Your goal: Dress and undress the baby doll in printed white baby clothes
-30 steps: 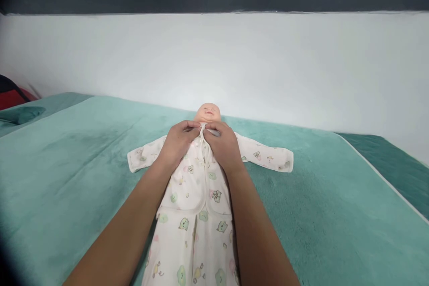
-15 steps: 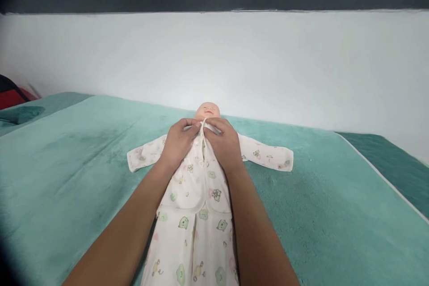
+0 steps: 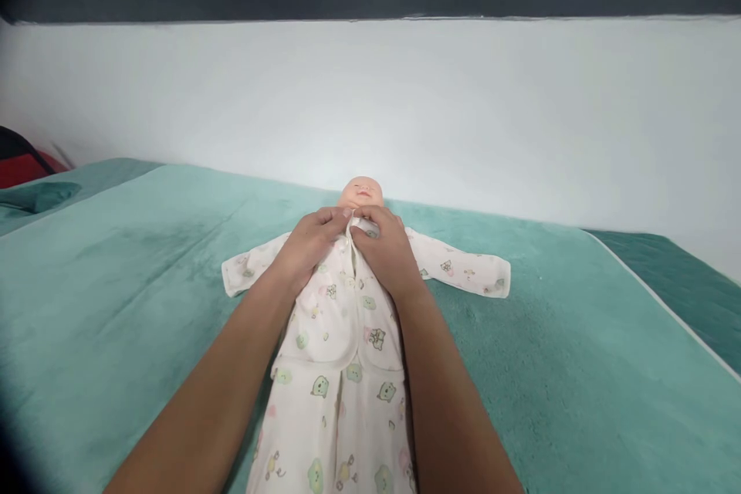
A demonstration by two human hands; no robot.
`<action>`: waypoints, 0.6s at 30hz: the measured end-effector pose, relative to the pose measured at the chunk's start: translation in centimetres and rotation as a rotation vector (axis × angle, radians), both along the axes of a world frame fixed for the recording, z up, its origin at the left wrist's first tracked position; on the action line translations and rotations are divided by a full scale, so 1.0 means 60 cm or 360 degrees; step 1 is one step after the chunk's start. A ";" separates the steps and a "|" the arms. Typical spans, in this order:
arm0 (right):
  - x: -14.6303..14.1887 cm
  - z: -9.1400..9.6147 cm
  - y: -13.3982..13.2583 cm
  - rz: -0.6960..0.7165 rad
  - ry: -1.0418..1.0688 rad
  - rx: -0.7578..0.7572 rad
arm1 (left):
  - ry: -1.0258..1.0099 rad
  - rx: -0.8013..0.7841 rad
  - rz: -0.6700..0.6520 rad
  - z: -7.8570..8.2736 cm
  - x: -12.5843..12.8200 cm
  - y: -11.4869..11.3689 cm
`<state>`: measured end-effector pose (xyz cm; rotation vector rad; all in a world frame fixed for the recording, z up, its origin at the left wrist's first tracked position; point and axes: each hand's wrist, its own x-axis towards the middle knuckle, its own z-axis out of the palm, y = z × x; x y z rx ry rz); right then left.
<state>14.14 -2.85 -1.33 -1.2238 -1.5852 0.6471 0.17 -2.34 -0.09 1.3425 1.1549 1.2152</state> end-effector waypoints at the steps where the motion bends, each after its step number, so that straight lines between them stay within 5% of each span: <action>1: 0.000 0.000 0.000 0.0024 -0.0008 0.0004 | 0.0005 -0.0028 -0.0018 0.001 0.000 0.000; 13: 0.000 0.000 0.001 -0.0031 0.0062 -0.0123 | -0.0285 -0.0252 -0.0112 -0.002 -0.009 0.005; 18: -0.001 -0.001 0.004 -0.0140 0.0144 -0.0181 | -0.0135 -0.0155 -0.0043 -0.005 -0.003 0.007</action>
